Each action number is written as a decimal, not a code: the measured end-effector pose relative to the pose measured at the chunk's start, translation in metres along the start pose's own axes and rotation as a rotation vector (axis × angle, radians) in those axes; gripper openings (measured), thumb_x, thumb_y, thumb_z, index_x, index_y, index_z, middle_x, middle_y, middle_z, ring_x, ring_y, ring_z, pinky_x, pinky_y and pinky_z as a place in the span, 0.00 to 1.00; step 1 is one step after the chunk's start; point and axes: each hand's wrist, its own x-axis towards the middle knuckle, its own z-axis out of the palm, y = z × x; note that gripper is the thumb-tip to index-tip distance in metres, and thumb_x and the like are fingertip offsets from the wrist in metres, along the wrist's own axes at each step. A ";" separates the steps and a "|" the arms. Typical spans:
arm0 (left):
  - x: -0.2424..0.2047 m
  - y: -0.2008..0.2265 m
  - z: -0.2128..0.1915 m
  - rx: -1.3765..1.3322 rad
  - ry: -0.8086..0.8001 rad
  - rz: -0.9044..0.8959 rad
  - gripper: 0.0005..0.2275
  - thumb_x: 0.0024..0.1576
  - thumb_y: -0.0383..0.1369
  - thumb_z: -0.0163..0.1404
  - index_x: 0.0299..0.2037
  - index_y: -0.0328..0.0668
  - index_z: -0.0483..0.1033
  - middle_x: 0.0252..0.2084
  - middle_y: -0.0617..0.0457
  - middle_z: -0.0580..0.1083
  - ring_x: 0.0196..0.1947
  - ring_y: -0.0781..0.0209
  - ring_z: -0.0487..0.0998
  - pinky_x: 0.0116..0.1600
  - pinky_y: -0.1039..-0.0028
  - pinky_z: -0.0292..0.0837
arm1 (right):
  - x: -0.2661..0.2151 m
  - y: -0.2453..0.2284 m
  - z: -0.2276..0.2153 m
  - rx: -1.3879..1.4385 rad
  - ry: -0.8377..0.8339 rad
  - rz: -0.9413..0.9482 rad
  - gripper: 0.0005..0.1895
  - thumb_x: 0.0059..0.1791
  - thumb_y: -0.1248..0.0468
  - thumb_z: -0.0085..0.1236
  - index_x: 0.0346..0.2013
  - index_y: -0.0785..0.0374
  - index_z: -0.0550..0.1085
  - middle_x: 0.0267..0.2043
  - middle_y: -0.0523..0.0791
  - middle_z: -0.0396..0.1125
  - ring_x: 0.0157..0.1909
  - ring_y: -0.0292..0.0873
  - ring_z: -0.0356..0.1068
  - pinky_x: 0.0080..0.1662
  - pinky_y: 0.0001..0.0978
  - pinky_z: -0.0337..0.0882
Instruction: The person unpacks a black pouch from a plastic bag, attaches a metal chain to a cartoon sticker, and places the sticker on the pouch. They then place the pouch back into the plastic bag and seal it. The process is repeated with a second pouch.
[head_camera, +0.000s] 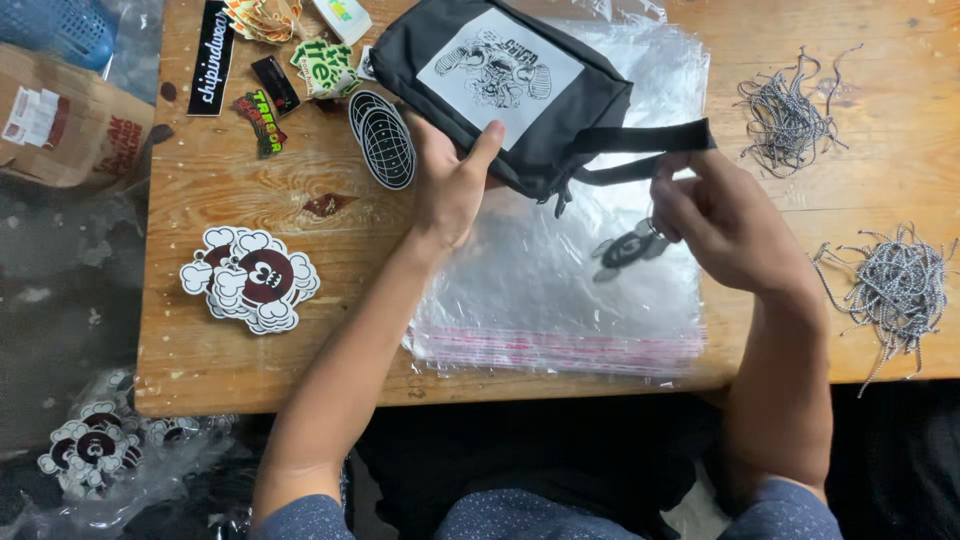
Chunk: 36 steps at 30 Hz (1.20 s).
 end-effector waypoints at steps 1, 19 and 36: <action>0.001 -0.001 0.000 -0.001 0.001 0.000 0.30 0.57 0.31 0.57 0.65 0.36 0.51 0.66 0.41 0.62 0.66 0.56 0.65 0.75 0.69 0.55 | -0.003 -0.002 -0.008 -0.001 0.000 0.000 0.03 0.60 0.66 0.40 0.46 0.63 0.61 0.21 0.44 0.55 0.23 0.37 0.54 0.27 0.28 0.56; -0.015 0.028 -0.007 1.128 -0.241 0.481 0.18 0.57 0.36 0.62 0.49 0.35 0.68 0.44 0.42 0.64 0.45 0.46 0.69 0.44 0.63 0.74 | 0.015 0.004 0.006 -0.515 -0.131 0.249 0.05 0.45 0.69 0.64 0.31 0.55 0.82 0.13 0.39 0.58 0.19 0.34 0.53 0.28 0.28 0.51; -0.059 0.047 0.007 0.442 -0.588 0.119 0.06 0.58 0.29 0.53 0.28 0.47 0.76 0.24 0.58 0.67 0.26 0.65 0.73 0.35 0.74 0.72 | 0.020 0.028 0.040 -0.135 -0.124 0.008 0.08 0.38 0.74 0.69 0.30 0.72 0.79 0.10 0.45 0.60 0.14 0.43 0.63 0.24 0.32 0.64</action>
